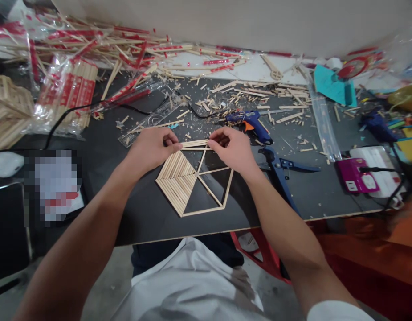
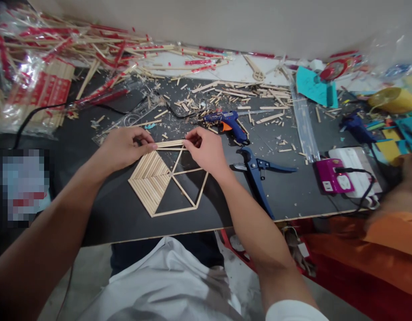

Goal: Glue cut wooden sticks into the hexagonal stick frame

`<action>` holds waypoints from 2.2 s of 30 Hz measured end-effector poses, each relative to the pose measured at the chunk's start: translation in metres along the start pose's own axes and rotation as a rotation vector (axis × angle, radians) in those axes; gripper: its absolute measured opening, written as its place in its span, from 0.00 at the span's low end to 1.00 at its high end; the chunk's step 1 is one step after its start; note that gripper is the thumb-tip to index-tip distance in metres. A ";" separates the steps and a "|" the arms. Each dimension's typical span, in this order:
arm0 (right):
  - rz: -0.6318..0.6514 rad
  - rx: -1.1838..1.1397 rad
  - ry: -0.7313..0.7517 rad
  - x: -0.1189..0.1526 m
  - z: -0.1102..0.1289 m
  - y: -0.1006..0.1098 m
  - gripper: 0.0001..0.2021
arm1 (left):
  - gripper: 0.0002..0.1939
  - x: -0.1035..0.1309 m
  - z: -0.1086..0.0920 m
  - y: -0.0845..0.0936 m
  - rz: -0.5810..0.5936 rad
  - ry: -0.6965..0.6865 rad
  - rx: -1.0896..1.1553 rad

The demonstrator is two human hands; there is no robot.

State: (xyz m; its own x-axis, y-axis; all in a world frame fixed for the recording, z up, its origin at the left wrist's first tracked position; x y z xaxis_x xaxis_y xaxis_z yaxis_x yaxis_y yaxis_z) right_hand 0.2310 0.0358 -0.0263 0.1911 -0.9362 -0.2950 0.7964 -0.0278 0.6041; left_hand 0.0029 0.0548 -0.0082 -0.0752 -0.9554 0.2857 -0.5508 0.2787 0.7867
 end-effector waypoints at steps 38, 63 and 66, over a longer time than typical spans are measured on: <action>0.029 -0.039 0.039 0.002 0.005 0.007 0.08 | 0.13 -0.007 0.009 0.001 0.026 0.043 0.121; 0.113 0.088 0.213 -0.003 0.012 0.005 0.02 | 0.13 -0.003 0.001 -0.001 0.084 -0.057 0.078; 0.110 0.067 0.158 -0.004 0.009 0.004 0.02 | 0.15 -0.003 0.002 -0.002 0.065 -0.053 0.070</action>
State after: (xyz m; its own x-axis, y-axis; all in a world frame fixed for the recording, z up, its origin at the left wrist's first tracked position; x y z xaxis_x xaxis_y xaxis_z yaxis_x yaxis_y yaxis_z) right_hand 0.2282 0.0364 -0.0156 0.3670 -0.8681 -0.3341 0.7270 0.0436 0.6852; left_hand 0.0026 0.0571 -0.0116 -0.1561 -0.9398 0.3041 -0.6000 0.3347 0.7266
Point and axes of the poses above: each hand's wrist, its own x-axis away from the middle knuckle, its own y-axis out of the back of the hand, z = x × y, the point moved 5 cm from there along -x, towards the middle knuckle, and after that the axes turned 15 degrees about y, right-handed, at the moved point
